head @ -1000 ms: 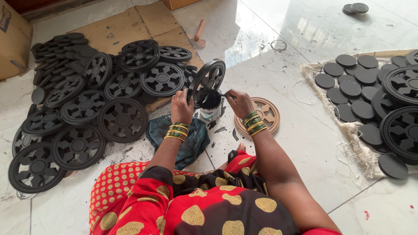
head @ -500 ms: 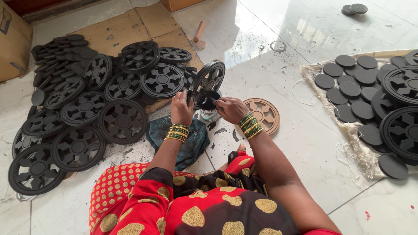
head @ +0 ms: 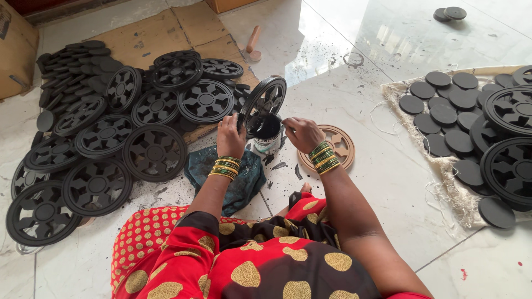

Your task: The person sits on the floor painting decorative wooden wheel-shaped craft pieces black. They hold a piece in one hand and apply black paint with a brush, dipping the brush into a paint can, then set finished pieces with a pile of already painted pieces and pick up the next unpainted piece.

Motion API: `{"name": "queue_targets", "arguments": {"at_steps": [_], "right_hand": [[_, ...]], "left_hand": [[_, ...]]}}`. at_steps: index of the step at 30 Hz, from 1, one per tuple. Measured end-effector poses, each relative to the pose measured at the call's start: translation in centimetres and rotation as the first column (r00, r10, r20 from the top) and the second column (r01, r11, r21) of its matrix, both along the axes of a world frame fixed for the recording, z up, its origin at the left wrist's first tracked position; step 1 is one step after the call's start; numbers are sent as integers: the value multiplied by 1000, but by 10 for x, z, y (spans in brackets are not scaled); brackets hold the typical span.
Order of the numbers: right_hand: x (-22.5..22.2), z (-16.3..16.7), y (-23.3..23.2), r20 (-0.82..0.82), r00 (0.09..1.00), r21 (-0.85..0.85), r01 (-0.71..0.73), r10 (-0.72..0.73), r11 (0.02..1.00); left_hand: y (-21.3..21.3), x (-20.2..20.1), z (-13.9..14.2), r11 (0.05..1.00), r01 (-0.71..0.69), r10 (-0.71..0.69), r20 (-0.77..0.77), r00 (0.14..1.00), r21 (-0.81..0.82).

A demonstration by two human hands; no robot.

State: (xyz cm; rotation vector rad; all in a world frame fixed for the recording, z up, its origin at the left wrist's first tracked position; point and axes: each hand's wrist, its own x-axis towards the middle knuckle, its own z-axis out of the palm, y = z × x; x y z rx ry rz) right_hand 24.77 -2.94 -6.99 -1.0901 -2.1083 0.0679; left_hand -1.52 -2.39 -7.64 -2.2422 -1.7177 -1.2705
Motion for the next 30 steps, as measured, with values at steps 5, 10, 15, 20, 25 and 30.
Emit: {"name": "queue_targets", "arguments": {"at_steps": [5,10,15,20,25,30], "right_hand": [[-7,-3,0,20,1000,-70,14,-12,997],[-4,0,-2,-85,995,-77,53,-59,996],[-5,1,-2,-94,995,-33,39,-42,999],[-3,-3,1,-83,994,-154,54,-67,987],[2,-7,5,-87,990,-225,86,-108,971],[1,-10,6,-186,957,-133,200,-223,971]], "left_hand": [[-1,0,1,1000,10,-10,16,1000,-23],[0,0,2,1000,-1,1,3,1000,-14],[0,-1,1,1000,5,-5,1,1000,-14],[0,-1,1,999,3,-3,13,1000,-36],[0,0,1,999,0,0,3,1000,-33],[0,-1,0,1000,3,-3,4,1000,-29]]}}
